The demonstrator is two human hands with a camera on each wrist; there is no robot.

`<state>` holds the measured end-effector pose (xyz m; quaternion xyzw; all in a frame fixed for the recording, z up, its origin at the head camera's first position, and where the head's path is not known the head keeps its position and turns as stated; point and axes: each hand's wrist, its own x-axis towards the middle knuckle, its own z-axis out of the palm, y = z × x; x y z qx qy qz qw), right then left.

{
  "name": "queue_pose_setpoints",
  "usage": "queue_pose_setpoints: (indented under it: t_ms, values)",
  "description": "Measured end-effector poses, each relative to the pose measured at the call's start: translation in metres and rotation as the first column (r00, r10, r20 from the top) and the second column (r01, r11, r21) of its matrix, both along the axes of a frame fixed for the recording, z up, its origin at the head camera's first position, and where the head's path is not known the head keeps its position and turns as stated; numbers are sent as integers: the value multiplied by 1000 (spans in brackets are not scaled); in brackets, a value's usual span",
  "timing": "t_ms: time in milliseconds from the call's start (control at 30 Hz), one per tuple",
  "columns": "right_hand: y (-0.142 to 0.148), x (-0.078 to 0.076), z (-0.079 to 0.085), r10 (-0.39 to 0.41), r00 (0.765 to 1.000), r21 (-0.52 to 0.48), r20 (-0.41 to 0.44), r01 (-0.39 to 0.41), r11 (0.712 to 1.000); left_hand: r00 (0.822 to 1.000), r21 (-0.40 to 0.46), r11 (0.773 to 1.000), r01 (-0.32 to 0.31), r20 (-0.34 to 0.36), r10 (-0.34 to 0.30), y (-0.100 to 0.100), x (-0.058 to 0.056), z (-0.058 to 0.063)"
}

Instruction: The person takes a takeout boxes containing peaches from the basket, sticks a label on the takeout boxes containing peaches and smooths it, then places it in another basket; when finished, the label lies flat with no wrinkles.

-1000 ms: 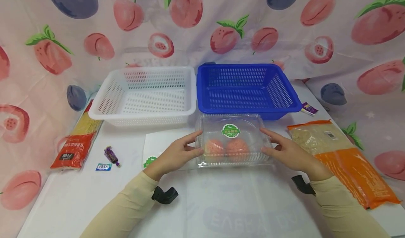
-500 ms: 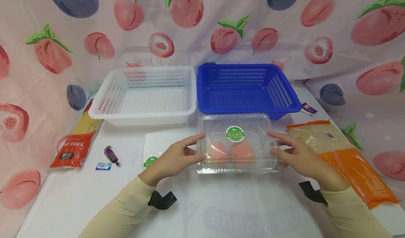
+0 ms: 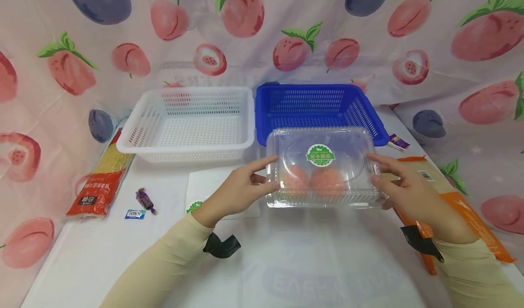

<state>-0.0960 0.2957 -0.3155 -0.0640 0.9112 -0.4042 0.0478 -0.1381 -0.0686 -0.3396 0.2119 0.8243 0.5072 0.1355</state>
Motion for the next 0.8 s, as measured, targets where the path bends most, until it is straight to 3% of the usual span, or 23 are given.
queue_pose_setpoints:
  t_ms: [133,267,500,633,800]
  values:
    - [5,-5,10,-12,996,-28,-84,10,1000,1000,17,1000,-13,-27,14,6,-6,12]
    - [9,-10,23,-11,994,-48,-112,5,999,998,33,999,-26,-53,27,9,-11,20]
    - [14,-30,33,-74,974,-103,-214,53,993,998,160,987,-28,-54,37,11,-24,28]
    - [20,-44,40,-136,962,-125,-239,108,986,996,193,977,-85,12,84,9,-32,21]
    - [23,-61,47,-173,968,-117,-184,154,981,985,123,980,-157,89,147,8,-42,1]
